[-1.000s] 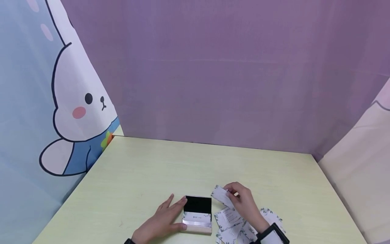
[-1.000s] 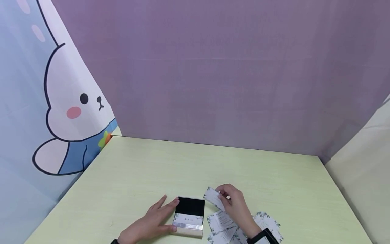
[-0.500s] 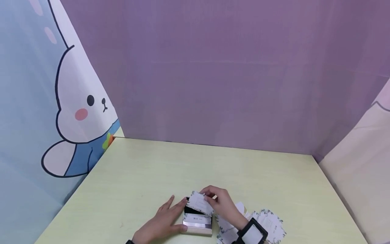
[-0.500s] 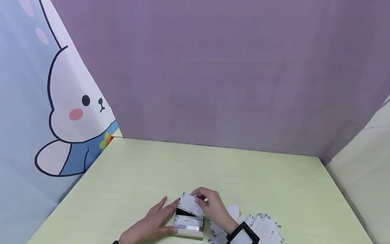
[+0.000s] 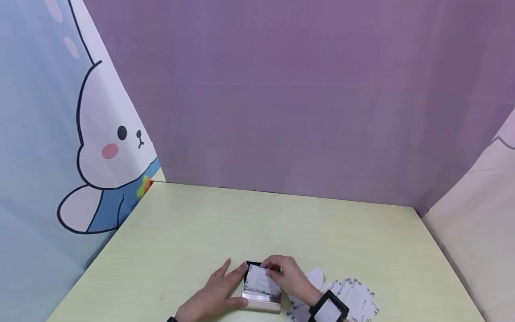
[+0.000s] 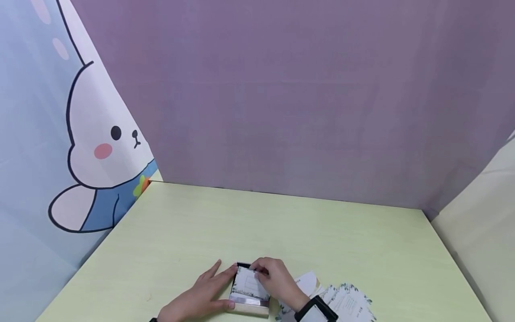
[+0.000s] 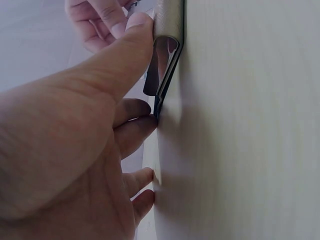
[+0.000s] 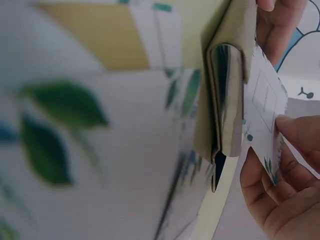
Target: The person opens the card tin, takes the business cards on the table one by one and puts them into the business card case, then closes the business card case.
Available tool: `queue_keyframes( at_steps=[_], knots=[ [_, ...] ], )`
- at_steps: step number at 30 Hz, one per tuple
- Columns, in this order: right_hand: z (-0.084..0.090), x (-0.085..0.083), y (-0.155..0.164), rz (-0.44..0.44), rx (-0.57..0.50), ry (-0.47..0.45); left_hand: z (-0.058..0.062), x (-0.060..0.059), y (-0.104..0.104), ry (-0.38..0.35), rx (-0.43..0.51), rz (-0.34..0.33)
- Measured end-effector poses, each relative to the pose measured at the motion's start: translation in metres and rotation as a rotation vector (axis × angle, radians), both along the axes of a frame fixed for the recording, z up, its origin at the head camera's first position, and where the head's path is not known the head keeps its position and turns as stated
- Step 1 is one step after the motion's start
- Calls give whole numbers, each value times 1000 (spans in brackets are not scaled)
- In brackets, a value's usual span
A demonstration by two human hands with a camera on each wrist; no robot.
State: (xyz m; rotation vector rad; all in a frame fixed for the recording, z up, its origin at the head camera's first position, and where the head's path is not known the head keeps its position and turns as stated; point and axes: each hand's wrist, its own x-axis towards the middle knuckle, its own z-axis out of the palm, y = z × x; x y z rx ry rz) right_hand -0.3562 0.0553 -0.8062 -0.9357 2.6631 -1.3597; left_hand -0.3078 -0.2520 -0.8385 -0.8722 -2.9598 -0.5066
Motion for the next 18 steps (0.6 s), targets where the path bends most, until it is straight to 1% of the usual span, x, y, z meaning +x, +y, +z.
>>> queue_keyframes(
  at_steps=[2,4,5,7,8,10,11,12,14,16,18],
  knots=[
    [0,2,-2,21,7,22,-5,-2,-1,22,-9,-10],
    [3,6,-4,31,15,53,-4,-2,0,36,-26,-17],
    [6,8,-5,41,14,63,0,-1,0,26,-20,-15],
    [9,13,-6,59,19,98,12,3,2,2,-25,-12],
    [10,15,-6,54,20,98,18,5,4,-10,-26,-7],
    [5,17,-6,67,20,105,29,10,6,-32,-2,-10],
    [2,17,-5,74,22,106,32,11,7,-45,14,-12],
    [-3,16,-5,79,28,109,35,12,8,-43,18,-10],
    [-11,16,-4,90,32,90,36,13,8,-36,31,-9],
    [-16,16,-3,106,48,89,34,13,9,-24,48,-15],
    [-16,17,-3,111,66,90,33,13,9,0,20,-1]
  ],
)
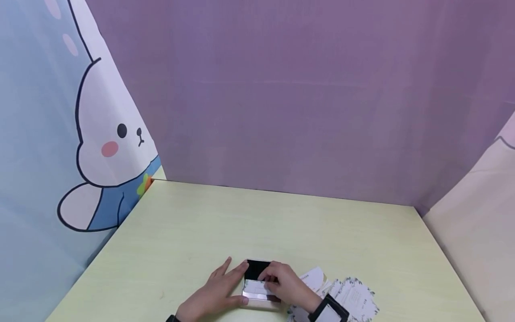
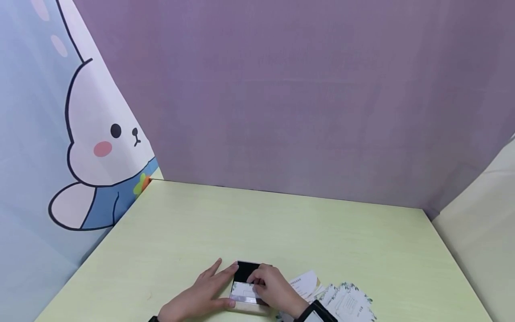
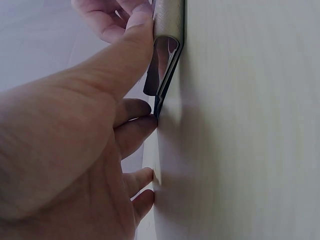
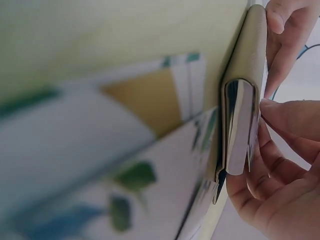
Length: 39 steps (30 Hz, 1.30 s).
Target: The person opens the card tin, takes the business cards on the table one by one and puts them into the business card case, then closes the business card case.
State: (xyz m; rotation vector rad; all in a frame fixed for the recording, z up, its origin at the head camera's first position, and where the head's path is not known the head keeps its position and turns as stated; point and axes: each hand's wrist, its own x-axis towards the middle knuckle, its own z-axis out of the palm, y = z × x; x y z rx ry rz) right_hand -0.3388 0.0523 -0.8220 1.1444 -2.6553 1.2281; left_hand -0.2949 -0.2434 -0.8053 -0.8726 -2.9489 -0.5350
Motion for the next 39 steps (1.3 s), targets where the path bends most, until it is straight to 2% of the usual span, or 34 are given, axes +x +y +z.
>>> queue_keyframes(
  at_steps=[3,6,7,10,13,14,15,16,18,20,21,22,24,26,28,29,31,32,34,36,39],
  knots=[
    [3,4,1,-11,29,11,-1,0,0,6,-9,-2],
    [22,15,2,1,41,50,3,1,-1,-10,-7,-5],
    [33,20,3,10,43,65,6,2,0,-16,-3,-5],
    [80,41,2,30,49,98,20,8,2,-42,18,-2],
    [122,58,1,23,70,76,39,14,5,-44,14,12],
    [126,60,3,22,72,79,43,15,5,-40,14,10],
    [114,54,6,20,73,94,45,16,6,-31,16,8],
    [116,53,9,18,70,85,46,16,6,-21,12,8],
    [125,54,15,-5,67,44,45,15,6,-18,7,8],
    [136,57,24,-34,53,26,36,12,5,-7,7,7],
    [153,62,27,-56,62,-6,30,10,4,0,5,8],
    [178,71,30,-77,67,-21,23,7,2,13,3,0],
    [214,84,37,-131,102,-72,19,5,1,1,-12,8],
    [235,91,47,-164,150,-106,11,2,0,6,-15,6],
    [230,91,62,-192,175,-115,6,1,-1,9,-9,0],
    [228,91,69,-200,194,-134,8,2,0,-3,-12,7],
    [188,78,91,-184,201,-75,1,-1,-1,17,18,-3],
    [174,73,99,-185,204,-65,-2,-3,-2,25,24,-5],
    [157,67,112,-193,213,-43,-4,-4,-2,33,28,-5],
    [147,64,121,-186,232,-14,-12,-9,-4,50,24,-9],
    [173,74,117,-224,275,-67,-21,-13,-5,69,2,-8]
  ],
)
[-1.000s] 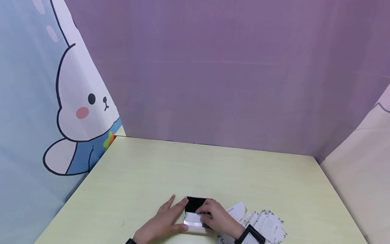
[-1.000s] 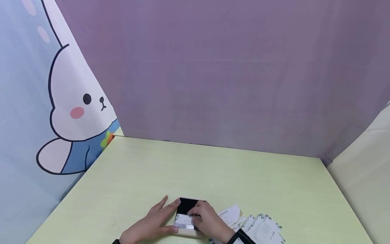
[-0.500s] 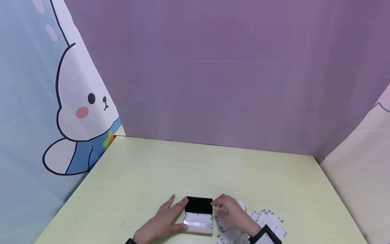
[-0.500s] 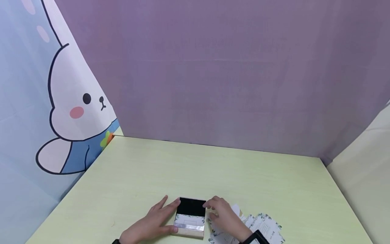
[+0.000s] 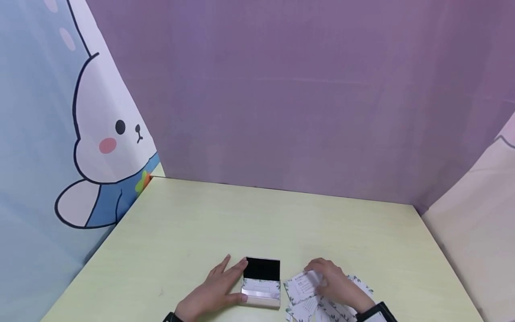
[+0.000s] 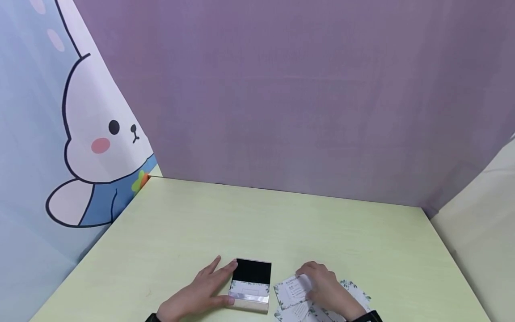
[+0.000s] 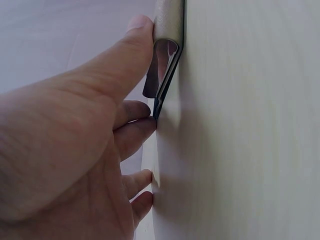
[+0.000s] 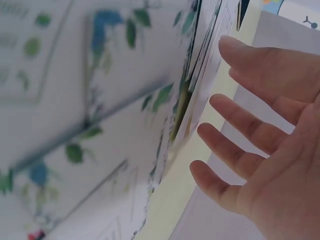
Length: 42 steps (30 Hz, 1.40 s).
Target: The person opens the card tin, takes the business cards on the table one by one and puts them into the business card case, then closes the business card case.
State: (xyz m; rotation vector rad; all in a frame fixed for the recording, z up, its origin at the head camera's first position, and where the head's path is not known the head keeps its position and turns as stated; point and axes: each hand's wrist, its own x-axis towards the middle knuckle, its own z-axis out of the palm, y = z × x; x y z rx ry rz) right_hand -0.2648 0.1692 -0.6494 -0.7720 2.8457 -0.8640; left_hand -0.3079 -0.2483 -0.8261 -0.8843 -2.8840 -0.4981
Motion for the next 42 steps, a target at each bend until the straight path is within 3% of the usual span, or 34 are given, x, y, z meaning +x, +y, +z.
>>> queue_keyframes(
  at_steps=[4,7,9,11,14,15,16,18,21,22,23,24,27,30,35,36,37,42],
  knots=[
    [49,21,-16,-67,19,-64,-9,-3,-2,-5,-2,5],
    [68,28,-22,-87,54,-63,-17,-6,-4,3,-16,-3],
    [71,29,-24,-97,73,-57,-25,-9,-5,20,-25,-12],
    [63,26,-21,-104,74,-33,-31,-12,-7,43,-42,-22],
    [34,14,-11,-109,61,20,-36,-15,-8,67,-75,-27],
    [15,6,-4,-89,58,57,-37,-15,-9,73,-80,-28],
    [-17,-8,6,-63,44,90,-37,-15,-9,70,-75,-28],
    [-29,-15,11,-74,40,80,-35,-14,-8,54,-60,-25],
    [-29,-18,11,-120,30,24,-31,-12,-8,21,-24,-22],
    [-19,-14,7,-151,36,-2,-30,-11,-8,11,-17,-21],
    [5,-4,-1,-192,47,-24,-29,-11,-8,5,-18,-21],
    [8,-3,-3,-204,55,-17,-29,-11,-8,4,-24,-19],
    [14,-2,-6,-199,56,46,-29,-11,-8,3,-35,-16],
    [23,-1,-7,-142,20,109,-29,-11,-8,3,-36,-8],
    [57,9,-16,-113,-94,59,-22,-9,-9,-11,-22,-3],
    [58,9,-17,-111,-117,53,-21,-8,-9,-9,-20,-4],
    [42,0,-12,-87,-150,61,-21,-8,-10,-3,-26,-5],
    [17,-18,-11,-58,-226,136,-24,-10,-13,40,-54,-14]
  ],
)
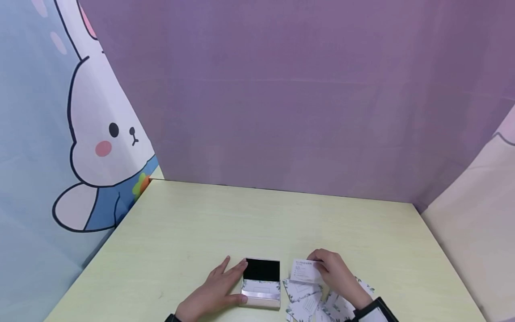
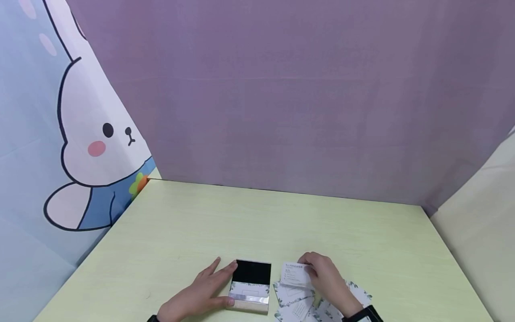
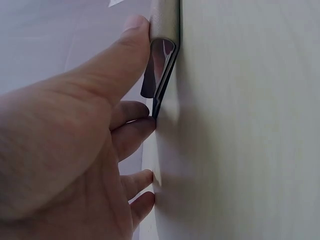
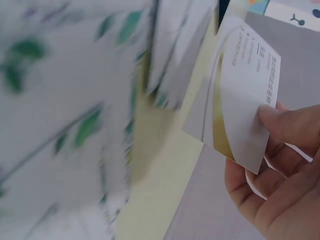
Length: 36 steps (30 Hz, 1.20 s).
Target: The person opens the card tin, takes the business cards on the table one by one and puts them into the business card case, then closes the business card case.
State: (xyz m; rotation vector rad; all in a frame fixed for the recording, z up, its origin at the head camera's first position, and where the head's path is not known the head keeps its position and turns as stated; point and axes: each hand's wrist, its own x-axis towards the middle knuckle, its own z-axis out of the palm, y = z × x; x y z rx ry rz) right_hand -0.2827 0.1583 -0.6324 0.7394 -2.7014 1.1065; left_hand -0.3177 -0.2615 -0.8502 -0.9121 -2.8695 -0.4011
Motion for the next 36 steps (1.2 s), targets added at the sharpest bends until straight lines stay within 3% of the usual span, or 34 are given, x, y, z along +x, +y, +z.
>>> queue_keyframes(
  at_steps=[1,2,5,6,8,10,12,15,17,21,25,27,28,31,33,36],
  knots=[
    [-1,4,-2,-3,-23,7,-2,4,0,-1,-2,-4],
    [15,17,-10,-29,-36,-4,-5,8,0,-6,0,-7],
    [24,34,-20,-18,-97,28,-11,20,1,-33,14,-15],
    [39,46,-28,-45,-101,-9,-14,24,0,-46,9,-16],
    [51,47,-38,-51,-109,-44,-19,22,-1,-45,-6,-11],
    [43,39,-44,-32,-132,-68,-23,20,-1,-39,-28,-5],
    [7,17,-45,-6,-160,-69,-26,18,-3,-28,-46,0],
    [-66,-22,-44,72,-185,-30,-27,18,-4,-6,-58,-1],
    [-94,-37,-50,90,-187,-36,-24,19,-4,2,-56,-7],
    [-70,-26,-72,102,-157,-69,-8,26,1,-18,-29,-11],
    [-9,3,-92,136,-172,-115,14,34,7,-69,4,6],
    [8,13,-99,146,-184,-148,21,35,8,-62,-7,9],
    [7,14,-101,152,-182,-152,24,36,9,-57,-9,9],
    [-23,3,-104,165,-166,-163,30,39,11,-57,-2,5],
    [-59,-12,-103,181,-152,-156,32,40,12,-69,15,-5],
    [-110,-32,-101,183,-118,-202,22,36,10,-36,-6,-21]
  ],
)
